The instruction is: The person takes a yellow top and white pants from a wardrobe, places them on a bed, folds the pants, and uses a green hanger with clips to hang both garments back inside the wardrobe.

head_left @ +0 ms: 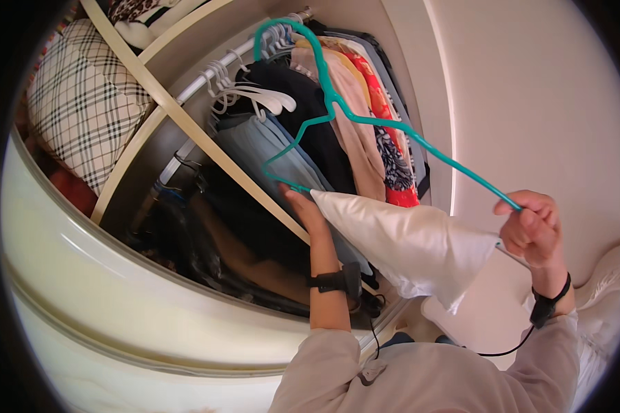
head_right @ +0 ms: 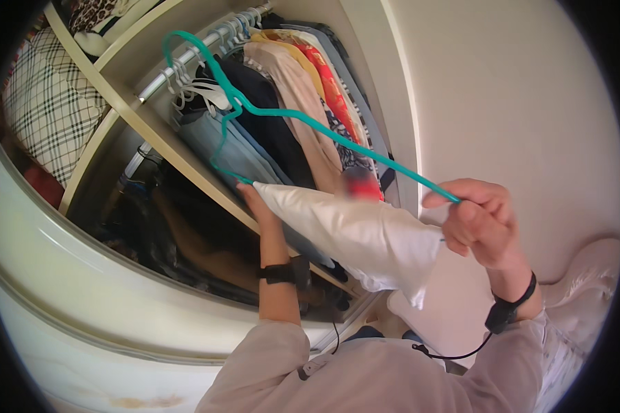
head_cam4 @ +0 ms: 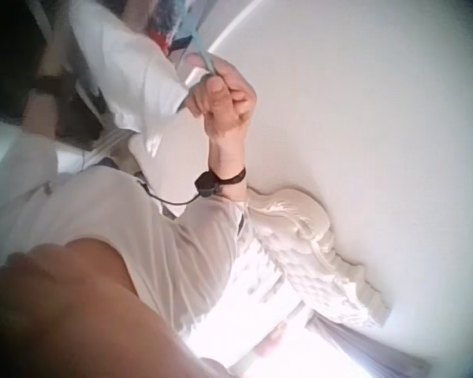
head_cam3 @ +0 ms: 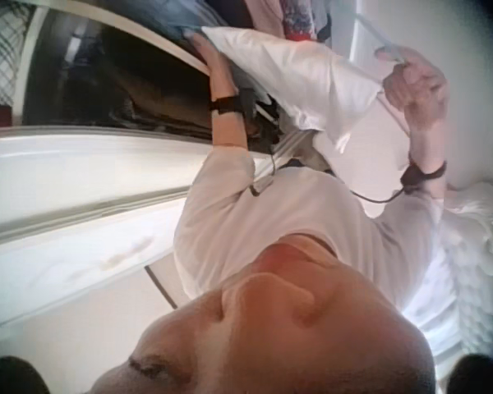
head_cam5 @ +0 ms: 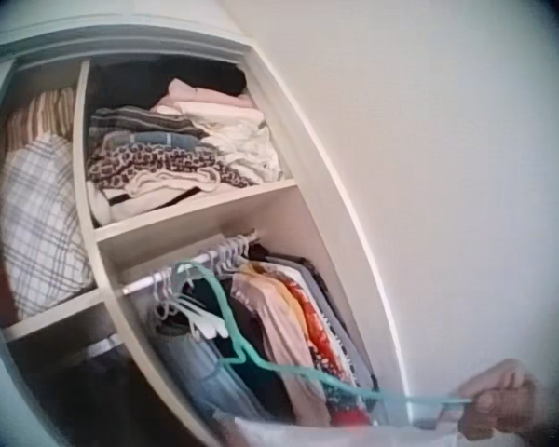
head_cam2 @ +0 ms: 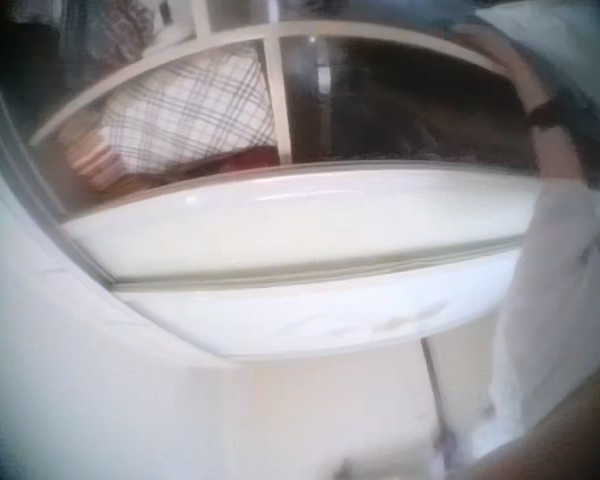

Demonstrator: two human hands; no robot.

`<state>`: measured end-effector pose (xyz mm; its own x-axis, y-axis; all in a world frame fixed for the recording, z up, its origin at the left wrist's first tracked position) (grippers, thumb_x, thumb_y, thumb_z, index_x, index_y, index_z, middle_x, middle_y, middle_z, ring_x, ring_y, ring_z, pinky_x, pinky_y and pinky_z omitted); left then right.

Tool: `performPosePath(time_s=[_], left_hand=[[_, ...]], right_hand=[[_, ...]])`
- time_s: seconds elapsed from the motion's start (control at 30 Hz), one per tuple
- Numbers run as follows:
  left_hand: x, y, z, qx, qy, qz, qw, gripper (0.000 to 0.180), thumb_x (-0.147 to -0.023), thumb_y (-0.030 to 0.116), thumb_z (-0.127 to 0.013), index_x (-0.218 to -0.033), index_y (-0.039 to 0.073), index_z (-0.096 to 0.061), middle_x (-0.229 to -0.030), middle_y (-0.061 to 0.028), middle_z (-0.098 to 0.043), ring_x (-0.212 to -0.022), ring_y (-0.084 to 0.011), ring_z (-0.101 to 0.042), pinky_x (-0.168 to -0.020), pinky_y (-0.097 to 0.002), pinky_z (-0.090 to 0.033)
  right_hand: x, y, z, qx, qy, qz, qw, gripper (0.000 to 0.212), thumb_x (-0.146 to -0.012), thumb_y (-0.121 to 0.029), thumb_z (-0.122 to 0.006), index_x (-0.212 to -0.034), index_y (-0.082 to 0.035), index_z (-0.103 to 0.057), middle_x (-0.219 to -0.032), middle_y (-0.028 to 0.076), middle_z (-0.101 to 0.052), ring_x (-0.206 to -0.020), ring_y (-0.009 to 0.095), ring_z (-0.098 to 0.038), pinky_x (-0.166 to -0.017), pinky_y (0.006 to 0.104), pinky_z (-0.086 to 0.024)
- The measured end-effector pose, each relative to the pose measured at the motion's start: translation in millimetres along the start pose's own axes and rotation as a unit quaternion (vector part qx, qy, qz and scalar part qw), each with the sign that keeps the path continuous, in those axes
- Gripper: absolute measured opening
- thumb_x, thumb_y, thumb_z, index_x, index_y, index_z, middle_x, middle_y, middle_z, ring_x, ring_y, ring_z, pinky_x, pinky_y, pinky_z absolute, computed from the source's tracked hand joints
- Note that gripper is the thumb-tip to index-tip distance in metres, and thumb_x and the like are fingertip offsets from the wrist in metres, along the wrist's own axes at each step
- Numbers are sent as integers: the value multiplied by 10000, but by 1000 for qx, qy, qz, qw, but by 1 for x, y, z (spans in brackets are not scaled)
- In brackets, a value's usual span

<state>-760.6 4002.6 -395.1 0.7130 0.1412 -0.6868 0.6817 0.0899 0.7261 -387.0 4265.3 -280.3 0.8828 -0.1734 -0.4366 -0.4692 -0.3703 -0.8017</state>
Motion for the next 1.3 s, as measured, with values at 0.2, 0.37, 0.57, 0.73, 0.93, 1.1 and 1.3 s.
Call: performPosePath(time_s=[0.2, 0.37, 0.57, 0.73, 0.93, 1.1, 1.3], left_hand=[[-20, -55, -70, 89, -104, 179, 974, 590, -989, 459, -282, -1377, 18, -342, -1368, -137, -423, -1242, -239, -412, -1036, -344, -313], [-8, -70, -42, 324, -43, 405, 854, 610, -980, 480, -294, -1373, 17, -347, -1386, -144, -403, -1237, -266, -420, -1031, -367, -326], [84, -106, 28, 342, 35, 360, 867, 589, -975, 456, -350, -1370, 19, -339, -1362, -149, -418, -1199, -282, -444, -1009, -375, -359], [116, -77, 39, 124, -56, 312, 940, 531, -987, 340, -391, -1378, -5, -290, -1346, -160, -411, -1178, -264, -447, -997, -349, -363], [105, -21, 41, 93, -79, 233, 965, 597, -975, 284, -419, -1411, -49, -183, -1434, -196, -278, -1293, -283, -322, -1073, -338, -243], [46, 95, 18, -92, -103, -117, 983, 677, -957, 292, -454, -1422, -68, -119, -1467, -238, -207, -1350, -316, -231, -1099, -383, -180], [-57, 162, -1, 194, -101, -4, 976, 615, -974, 323, -439, -1383, -83, -223, -1344, -211, -403, -1254, -290, -404, -1064, -374, -286]], right_hand=[[-70, 9, -25, 28, 43, 10, 999, 392, -934, -262, -526, -1069, 105, -550, -491, -86, -278, -382, 12, -233, -358, 200, -206], [-159, 46, -54, 45, -5, -9, 999, 328, -937, -176, -461, -1125, 72, -568, -514, -84, -283, -438, 28, -255, -430, 201, -249], [-238, 98, -85, 18, -59, -20, 998, 290, -929, -132, -447, -1105, 57, -580, -537, -65, -307, -463, 48, -272, -456, 219, -257], [-280, 117, -112, -79, -132, -45, 987, 272, -918, -99, -441, -1089, 78, -557, -558, -57, -317, -478, 54, -266, -459, 224, -247], [-303, 114, -113, -97, -90, -33, 991, 284, -898, -64, -419, -1098, 106, -528, -563, -77, -254, -478, 52, -221, -451, 209, -234], [-306, 148, -110, -88, -95, 10, 992, 91, -786, 2, -425, -719, 18, -485, -564, -13, -351, -486, 75, -317, -508, 234, -355], [-253, 136, -145, -54, -137, -32, 989, 208, -898, -135, -473, -945, 46, -565, -604, -20, -453, -524, 81, -404, -518, 255, -399]])
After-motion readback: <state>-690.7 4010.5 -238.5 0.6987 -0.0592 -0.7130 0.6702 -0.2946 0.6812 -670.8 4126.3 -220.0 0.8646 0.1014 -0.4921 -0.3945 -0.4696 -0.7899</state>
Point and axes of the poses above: each hand's wrist, its own x-axis away from the middle knuckle, its own z-axis out of the back of the hand, y = z × x, the point moved 3 cm from there along -x, towards the middle knuckle
